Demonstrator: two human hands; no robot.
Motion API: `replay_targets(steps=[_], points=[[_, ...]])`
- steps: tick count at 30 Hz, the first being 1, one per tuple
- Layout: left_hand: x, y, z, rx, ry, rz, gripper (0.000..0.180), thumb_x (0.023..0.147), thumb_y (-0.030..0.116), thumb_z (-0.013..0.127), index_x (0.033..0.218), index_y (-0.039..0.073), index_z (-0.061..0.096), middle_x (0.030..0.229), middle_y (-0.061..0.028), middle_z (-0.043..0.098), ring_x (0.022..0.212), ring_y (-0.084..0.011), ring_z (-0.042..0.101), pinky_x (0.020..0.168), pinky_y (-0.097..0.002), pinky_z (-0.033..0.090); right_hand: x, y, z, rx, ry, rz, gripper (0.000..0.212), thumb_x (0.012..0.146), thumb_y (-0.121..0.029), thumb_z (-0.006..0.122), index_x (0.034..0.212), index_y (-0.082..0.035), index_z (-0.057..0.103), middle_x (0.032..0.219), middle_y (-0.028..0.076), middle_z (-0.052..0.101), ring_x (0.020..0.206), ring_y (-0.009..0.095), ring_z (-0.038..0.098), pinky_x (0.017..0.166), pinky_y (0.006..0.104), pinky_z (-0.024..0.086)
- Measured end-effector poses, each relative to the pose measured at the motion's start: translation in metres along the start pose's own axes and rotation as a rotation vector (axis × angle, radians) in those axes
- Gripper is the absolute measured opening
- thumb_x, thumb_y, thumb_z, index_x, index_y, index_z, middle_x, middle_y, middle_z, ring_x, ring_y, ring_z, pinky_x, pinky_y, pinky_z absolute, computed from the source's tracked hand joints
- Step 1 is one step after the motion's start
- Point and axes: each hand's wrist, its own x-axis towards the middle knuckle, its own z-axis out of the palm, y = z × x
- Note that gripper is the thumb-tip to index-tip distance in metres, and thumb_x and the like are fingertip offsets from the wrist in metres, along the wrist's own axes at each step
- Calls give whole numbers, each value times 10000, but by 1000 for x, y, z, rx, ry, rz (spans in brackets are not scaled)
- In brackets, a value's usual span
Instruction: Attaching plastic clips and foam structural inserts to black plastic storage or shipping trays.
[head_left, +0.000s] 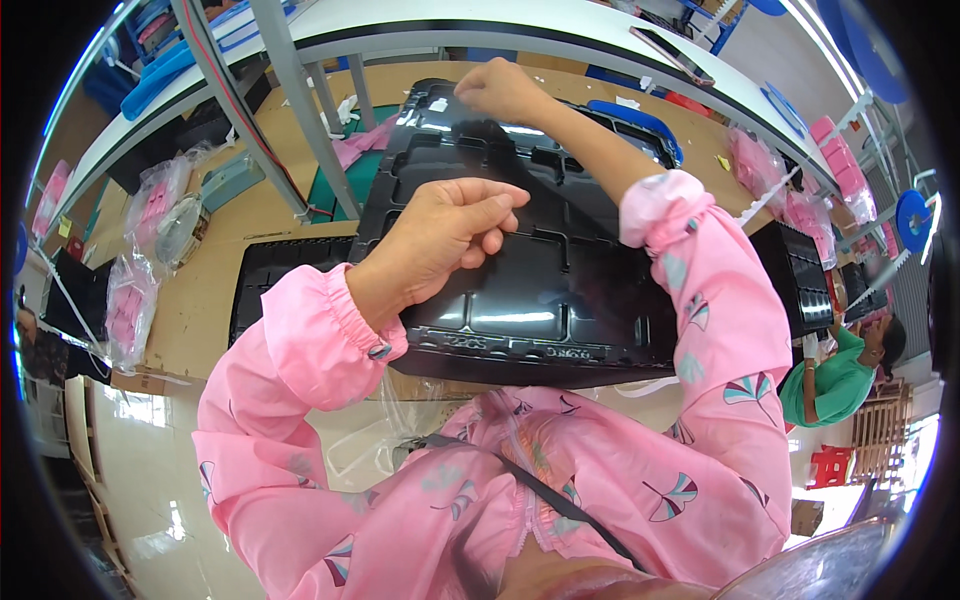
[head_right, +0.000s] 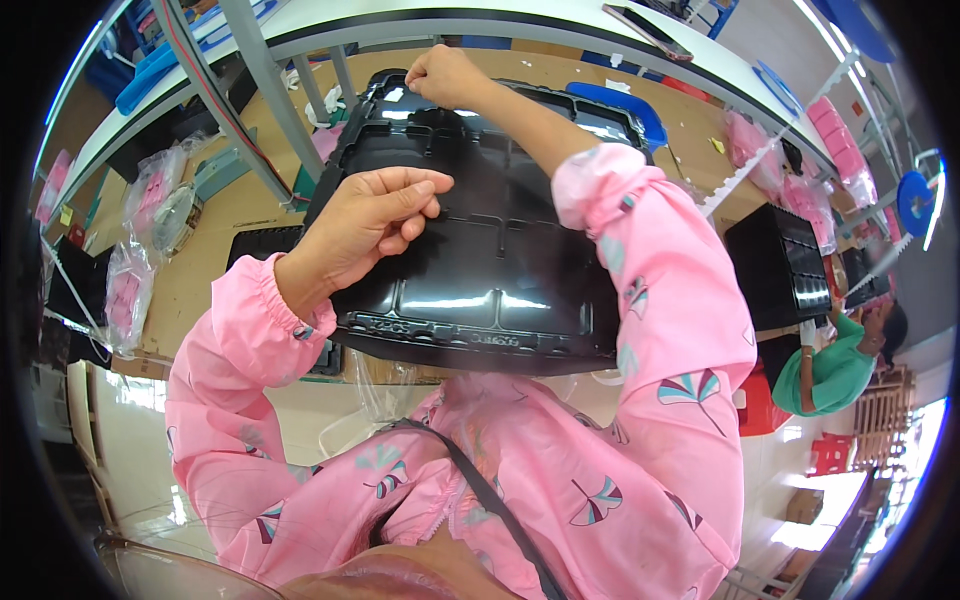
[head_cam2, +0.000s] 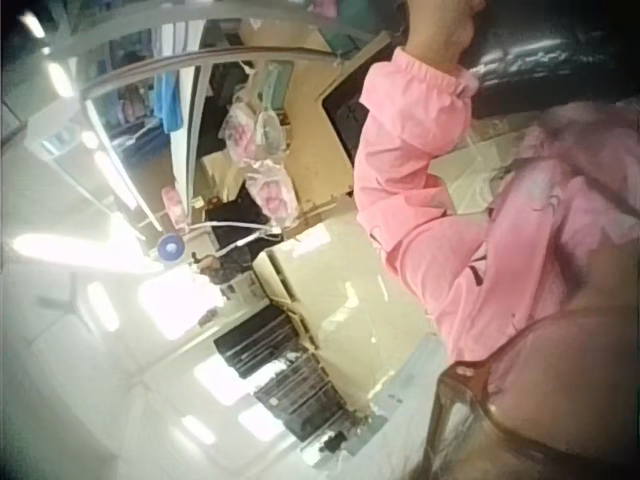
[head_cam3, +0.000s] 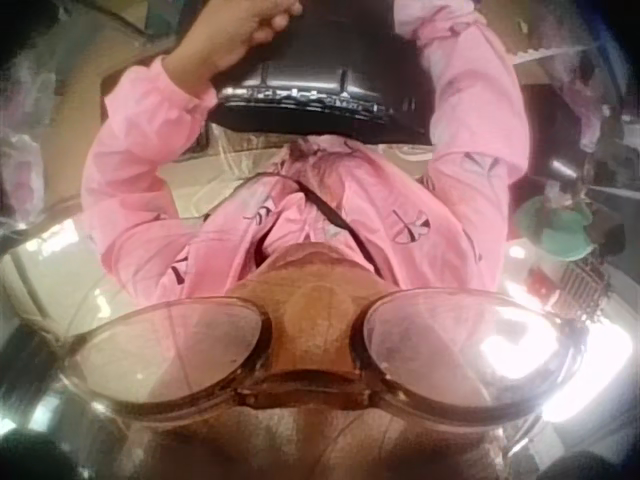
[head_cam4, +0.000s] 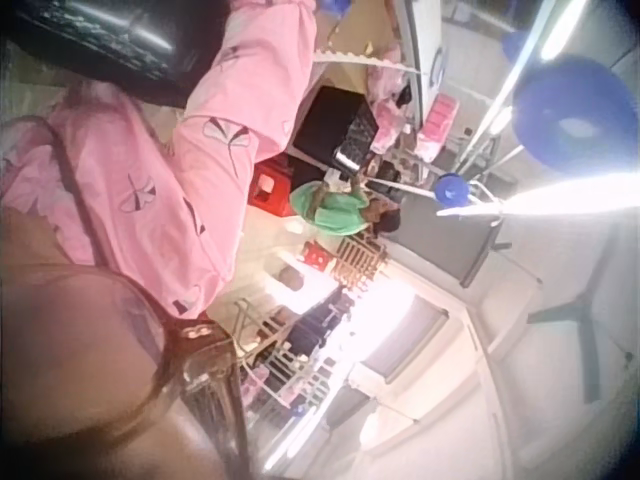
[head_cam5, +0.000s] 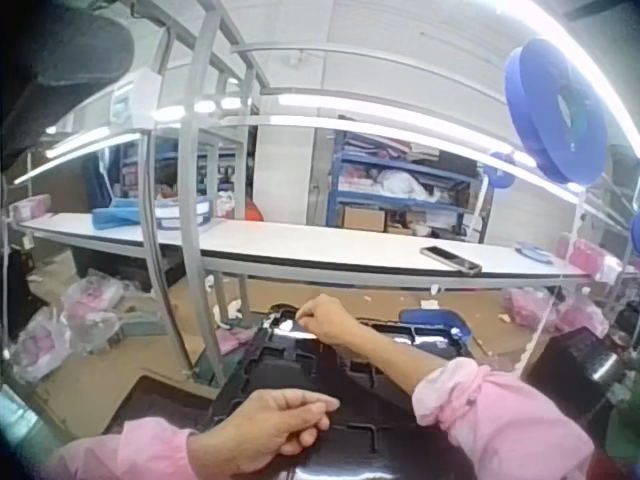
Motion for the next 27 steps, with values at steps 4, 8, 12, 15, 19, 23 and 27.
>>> replay_targets(steps=[4,8,12,15,19,23,27], points=[[2,1,-4,2,-24,-3,223,865,125,522,1036,-14,556,773,-19,537,572,-21,458,411,-121,325,28,16,22,-158,10,3,179,689,-146,610,827,-46,668,801,160,637,776,293,616,732,353,476],[1,0,-5,27,-75,-10,237,855,102,512,1046,-36,542,788,-37,545,586,-29,462,422,-126,331,39,13,27,-235,-71,30,196,684,-165,596,818,-41,665,810,171,634,791,303,611,751,356,469],[1,1,-4,21,-124,-22,242,855,105,515,1047,-40,540,793,-42,551,585,-31,461,423,-128,331,42,10,30,-300,-86,16,177,688,-151,572,792,-41,663,798,183,626,786,324,606,741,370,469],[1,2,-3,16,-149,-32,247,852,109,523,1045,-44,539,793,-46,556,581,-33,461,424,-131,332,40,5,32,-346,-75,55,176,726,-137,530,800,-38,655,847,206,617,835,356,593,771,406,466],[1,1,-3,10,-165,-39,252,849,115,534,1041,-48,538,793,-49,563,572,-34,461,420,-133,333,38,4,35,-404,-64,32,220,758,-138,477,829,-1,635,859,235,604,843,375,582,764,423,462],[1,0,-2,-6,-183,-32,254,848,124,542,1034,-49,539,790,-49,566,570,-35,463,415,-135,332,36,9,34,-412,-70,-8,229,776,-147,464,856,7,614,866,237,599,844,376,575,764,429,452],[1,-1,-3,-16,-172,-32,252,845,132,552,1023,-45,543,780,-48,568,569,-36,465,414,-136,332,32,11,31,-355,-70,-65,215,784,-148,470,869,2,597,863,212,602,853,362,567,779,424,436]])
